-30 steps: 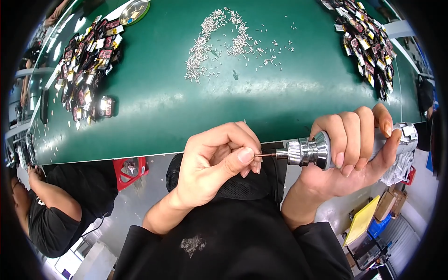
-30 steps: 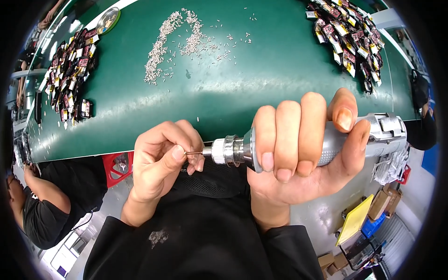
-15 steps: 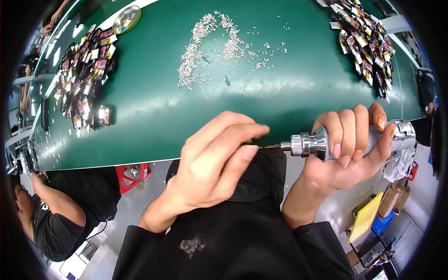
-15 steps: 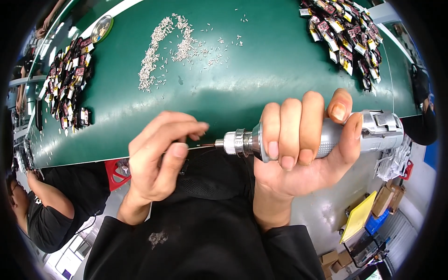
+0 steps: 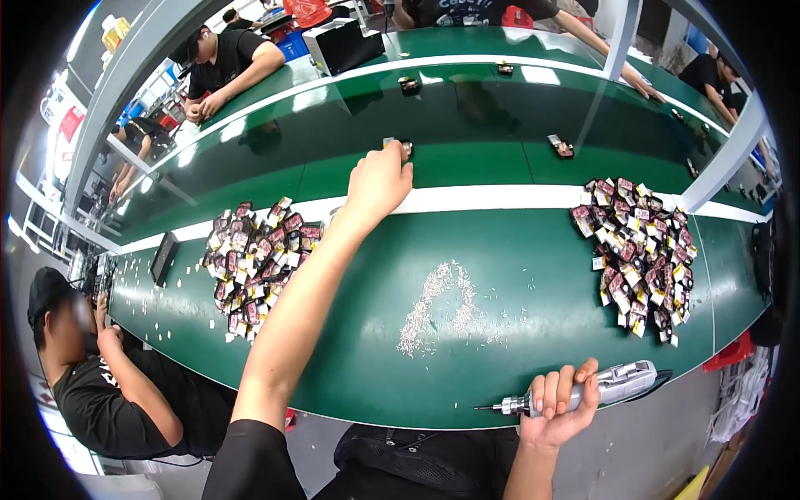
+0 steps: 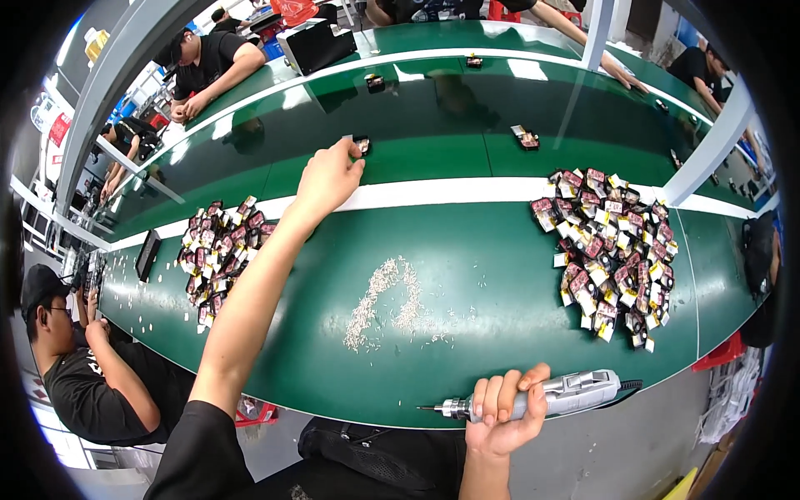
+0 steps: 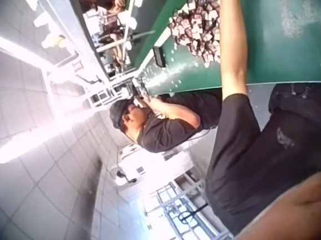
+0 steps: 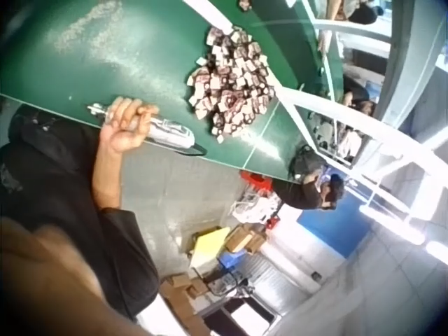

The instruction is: Assembling small electronic components (likely batteries or similar modules) using an electric screwdriver at an assembly line.

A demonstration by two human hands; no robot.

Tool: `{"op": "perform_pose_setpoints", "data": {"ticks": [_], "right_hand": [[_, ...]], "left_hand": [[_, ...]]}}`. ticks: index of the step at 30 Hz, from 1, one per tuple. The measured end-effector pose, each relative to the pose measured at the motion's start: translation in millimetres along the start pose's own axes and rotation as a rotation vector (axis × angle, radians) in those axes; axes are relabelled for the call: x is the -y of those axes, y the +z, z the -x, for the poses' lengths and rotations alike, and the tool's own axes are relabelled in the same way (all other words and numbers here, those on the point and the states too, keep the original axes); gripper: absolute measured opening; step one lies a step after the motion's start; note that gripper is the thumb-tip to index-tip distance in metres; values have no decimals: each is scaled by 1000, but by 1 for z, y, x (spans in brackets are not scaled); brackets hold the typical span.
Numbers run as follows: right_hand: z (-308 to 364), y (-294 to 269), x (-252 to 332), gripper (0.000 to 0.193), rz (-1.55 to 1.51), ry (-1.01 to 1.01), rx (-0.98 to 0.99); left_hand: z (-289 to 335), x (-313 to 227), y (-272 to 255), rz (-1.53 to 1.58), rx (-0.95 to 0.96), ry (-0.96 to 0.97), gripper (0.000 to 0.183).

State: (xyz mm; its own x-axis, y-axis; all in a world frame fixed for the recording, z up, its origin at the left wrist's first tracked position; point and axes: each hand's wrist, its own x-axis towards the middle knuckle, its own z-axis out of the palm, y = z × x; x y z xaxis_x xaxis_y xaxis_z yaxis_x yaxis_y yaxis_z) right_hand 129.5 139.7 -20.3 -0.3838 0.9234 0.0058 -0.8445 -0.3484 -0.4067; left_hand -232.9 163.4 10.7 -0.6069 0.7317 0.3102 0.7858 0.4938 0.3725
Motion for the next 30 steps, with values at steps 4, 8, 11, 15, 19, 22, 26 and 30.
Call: {"op": "perform_pose_setpoints", "data": {"ticks": [4, 8, 11, 15, 19, 22, 26, 30], "right_hand": [[-7, 0, -2, 16, 1, 21, 0], [-7, 2, -2, 15, 14, 42, 24], [-4, 2, 1, 15, 8, 65, 39], [3, -3, 8, 14, -2, 71, 48], [11, -8, 14, 16, 17, 84, 4], [21, -13, 24, 18, 46, 98, 5], [34, -11, 33, 17, 22, 124, 35], [45, -14, 32, 16, 35, 145, 103]], "left_hand": [[-27, 1, 17, -220, 46, -56, 41], [-41, 27, 22, -306, 29, 57, 46], [-46, 49, 19, -302, 17, 344, 46], [-22, 12, -1, -9, 94, 396, 41], [57, -56, -13, 276, 137, 604, 46], [133, -100, -28, 439, 345, 677, 49], [198, -120, -30, 560, 521, 677, 50], [213, -124, -20, 596, 560, 639, 43]]}}
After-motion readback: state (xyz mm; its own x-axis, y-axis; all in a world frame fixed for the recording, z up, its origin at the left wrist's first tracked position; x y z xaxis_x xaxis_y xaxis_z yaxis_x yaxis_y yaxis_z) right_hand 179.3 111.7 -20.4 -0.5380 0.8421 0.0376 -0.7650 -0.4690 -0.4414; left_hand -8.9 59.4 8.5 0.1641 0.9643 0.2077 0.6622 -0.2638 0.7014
